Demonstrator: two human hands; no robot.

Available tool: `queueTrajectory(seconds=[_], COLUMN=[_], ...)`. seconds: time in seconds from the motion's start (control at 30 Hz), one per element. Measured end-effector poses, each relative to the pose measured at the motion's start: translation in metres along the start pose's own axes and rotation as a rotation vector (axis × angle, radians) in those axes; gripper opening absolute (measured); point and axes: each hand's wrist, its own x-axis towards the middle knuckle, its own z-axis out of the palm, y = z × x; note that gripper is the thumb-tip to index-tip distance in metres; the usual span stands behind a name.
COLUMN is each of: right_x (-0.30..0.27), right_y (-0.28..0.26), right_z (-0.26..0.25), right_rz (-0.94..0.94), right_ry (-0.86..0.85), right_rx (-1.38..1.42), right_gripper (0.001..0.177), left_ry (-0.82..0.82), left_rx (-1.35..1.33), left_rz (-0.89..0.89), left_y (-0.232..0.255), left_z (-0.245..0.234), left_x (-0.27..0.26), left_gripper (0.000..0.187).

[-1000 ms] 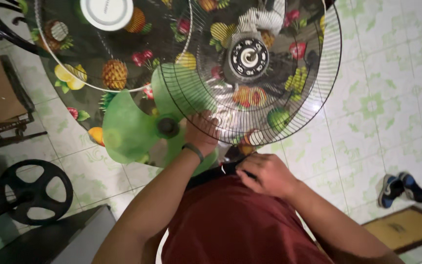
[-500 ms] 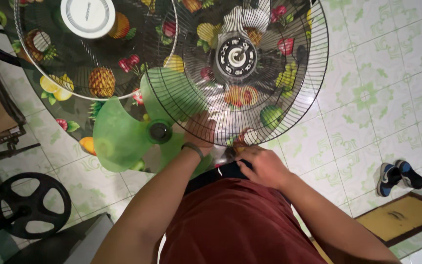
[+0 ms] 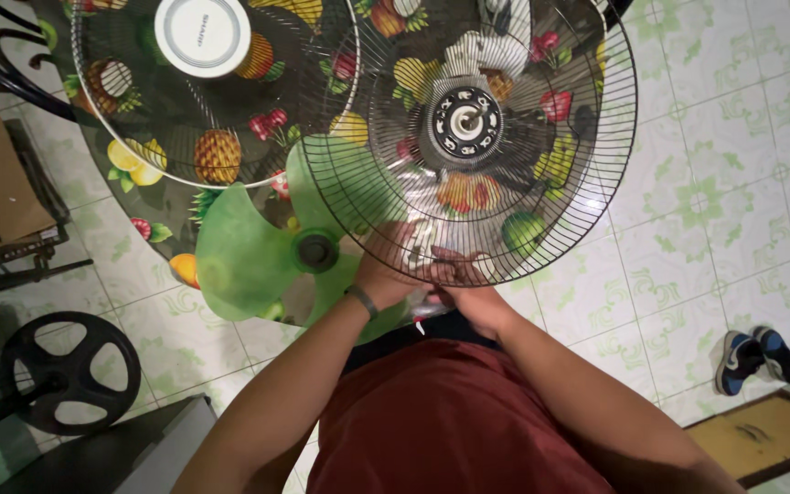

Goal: The person removes the front grille of a standing electric fan, then unscrews the central hub nut to detach the fan blades. They place the blades aside and continue to remove the hub nut and inner components, leaving the fan partially disassembled on a table.

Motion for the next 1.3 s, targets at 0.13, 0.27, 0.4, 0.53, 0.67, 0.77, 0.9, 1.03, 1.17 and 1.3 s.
queueTrajectory(seconds=[0.13, 0.27, 0.4, 0.53, 0.67, 0.77, 0.9, 1.03, 1.17, 1.3], right_x=[0.009, 0.013, 0.012, 0.001, -0.005, -0.013, -0.026, -0.045, -0.059, -0.057], right_y=[0.003, 0.005, 0.002, -0.003, -0.012, -0.024, -0.047, -0.075, -0.104, -0.123], right_z=[0.004, 0.01, 0.022, 0.039, 0.06, 0.072, 0.087, 0.092, 0.086, 0.081], right_rz=[0.059, 0.097, 0.138, 0.168, 0.085, 0.026, -0.021, -0.081, -0.086, -0.082], right_ry=[-0.008, -0.01, -0.085, -0.071, -0.318, -0.407, -0.444, -0.534, -0.545, -0.451], right_rx=[0.114, 0.104, 0.05, -0.009, 0.0, -0.08, -0.25, -0.251, -0.234, -0.134], right_gripper=[0.048, 0.034, 0.026, 0.024, 0.028, 0.032, 0.036, 0.038, 0.037, 0.039], left_ry=[-0.035, 0.009, 0.058, 0.069, 0.063, 0.065, 0.142, 0.224, 0.274, 0.289], left_rx=[-0.074, -0.19, -0.127, -0.117, -0.088, -0.034, 0.136, 0.135, 0.176, 0.159], left_rz=[-0.076, -0.149, -0.185, -0.201, -0.244, -0.249, -0.142, -0.028, 0.06, 0.088], left_y=[0.017, 0.032, 0.04, 0.046, 0.054, 0.062, 0.078, 0.094, 0.096, 0.091], left_z=[-0.012, -0.023, -0.038, -0.055, -0.075, -0.096, -0.124, -0.141, -0.14, -0.135], left_x=[-0.008, -0.015, -0.027, -0.049, -0.063, -0.068, -0.06, -0.045, -0.017, 0.006], left_gripper=[0.077, 0.079, 0.073, 0.067, 0.067, 0.054, 0.058, 0.059, 0.059, 0.061])
